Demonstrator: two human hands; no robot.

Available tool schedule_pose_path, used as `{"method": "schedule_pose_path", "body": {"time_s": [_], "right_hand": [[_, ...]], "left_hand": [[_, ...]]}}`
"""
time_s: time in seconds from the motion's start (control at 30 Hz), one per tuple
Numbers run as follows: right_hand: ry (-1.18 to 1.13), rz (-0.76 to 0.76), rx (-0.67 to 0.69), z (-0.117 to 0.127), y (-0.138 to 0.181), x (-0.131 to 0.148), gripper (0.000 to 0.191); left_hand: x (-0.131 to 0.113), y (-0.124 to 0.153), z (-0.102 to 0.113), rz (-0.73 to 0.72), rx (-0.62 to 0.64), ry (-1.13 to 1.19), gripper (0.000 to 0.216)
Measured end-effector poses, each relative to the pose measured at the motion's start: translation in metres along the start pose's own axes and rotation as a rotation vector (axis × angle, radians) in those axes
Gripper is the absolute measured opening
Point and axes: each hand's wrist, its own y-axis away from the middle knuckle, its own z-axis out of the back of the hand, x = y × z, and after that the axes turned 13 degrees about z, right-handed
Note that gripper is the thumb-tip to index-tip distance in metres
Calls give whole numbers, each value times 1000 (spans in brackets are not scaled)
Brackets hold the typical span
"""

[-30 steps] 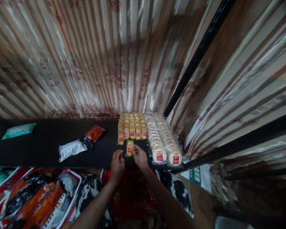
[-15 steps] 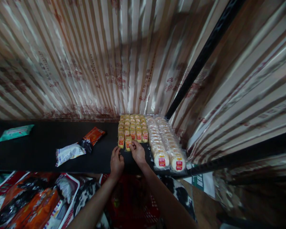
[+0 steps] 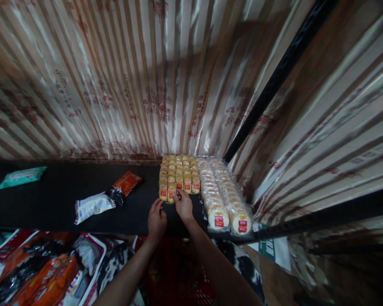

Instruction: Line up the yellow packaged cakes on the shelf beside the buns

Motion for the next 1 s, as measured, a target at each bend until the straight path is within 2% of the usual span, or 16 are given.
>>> {"method": "schedule_pose_path", "body": {"time_s": [0.17,0.37,0.73,1.0], "right_hand": [[-32,-24,-42,-4,1,-1,28],[-81,0,-69,-7,10,-5,40],[-23,50,-56,-8,9,-2,33],[-5,98,-86,-9,19,-10,38]], "left_hand": [[2,-2,-1,3,-16,20,45],[-3,-16,-2,12,-65,39,48],[0,-23,-6,-17,-46,40,47],[1,-21,-5,-60,-87,51,45]]}}
